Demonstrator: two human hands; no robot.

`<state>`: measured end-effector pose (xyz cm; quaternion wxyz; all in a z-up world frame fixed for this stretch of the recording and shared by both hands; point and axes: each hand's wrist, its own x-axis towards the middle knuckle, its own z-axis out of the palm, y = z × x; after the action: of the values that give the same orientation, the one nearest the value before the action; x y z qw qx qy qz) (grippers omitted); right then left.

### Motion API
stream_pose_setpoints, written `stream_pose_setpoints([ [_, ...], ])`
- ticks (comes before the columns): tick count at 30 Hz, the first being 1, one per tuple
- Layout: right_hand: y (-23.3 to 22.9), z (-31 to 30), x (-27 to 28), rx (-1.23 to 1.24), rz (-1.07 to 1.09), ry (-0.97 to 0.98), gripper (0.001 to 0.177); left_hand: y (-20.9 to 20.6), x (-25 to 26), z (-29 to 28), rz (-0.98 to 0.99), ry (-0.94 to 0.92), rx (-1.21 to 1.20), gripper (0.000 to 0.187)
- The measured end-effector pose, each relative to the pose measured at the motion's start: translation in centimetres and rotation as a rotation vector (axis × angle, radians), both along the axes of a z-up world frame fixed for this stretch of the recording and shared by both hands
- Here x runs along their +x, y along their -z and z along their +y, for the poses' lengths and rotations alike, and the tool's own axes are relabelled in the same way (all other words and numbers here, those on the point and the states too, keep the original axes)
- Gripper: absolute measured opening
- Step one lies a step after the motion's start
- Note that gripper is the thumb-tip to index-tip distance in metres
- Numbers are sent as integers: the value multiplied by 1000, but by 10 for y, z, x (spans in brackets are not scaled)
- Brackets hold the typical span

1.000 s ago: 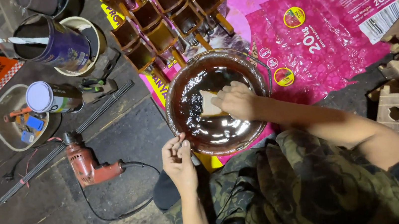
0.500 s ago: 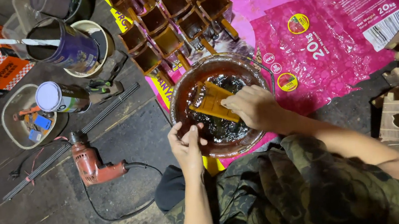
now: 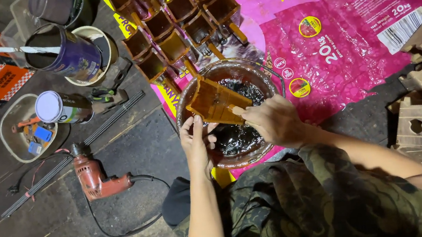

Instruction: A person is manually staining small wooden structures by dipping them into a bowl of dark liquid and then arranging them on a drying rack.

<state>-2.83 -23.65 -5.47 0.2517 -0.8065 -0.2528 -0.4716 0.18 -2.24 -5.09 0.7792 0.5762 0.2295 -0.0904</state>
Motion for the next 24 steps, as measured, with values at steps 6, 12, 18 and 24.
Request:
stream_pose_setpoints([
  [6, 27, -1, -2, 36, -51, -27, 14, 9, 3, 7, 46, -63, -64, 78],
  [12, 22, -11, -13, -163, 172, -16, 32, 4, 4, 4, 46, -130, -38, 86],
  [18, 4, -28, -11, -227, 232, 0, 47, 30, 8, -4, -110, -115, 139, 92],
  [24, -5, -46, -6, -201, 307, 107, 44, 77, 13, -11, -105, -32, 386, 84],
])
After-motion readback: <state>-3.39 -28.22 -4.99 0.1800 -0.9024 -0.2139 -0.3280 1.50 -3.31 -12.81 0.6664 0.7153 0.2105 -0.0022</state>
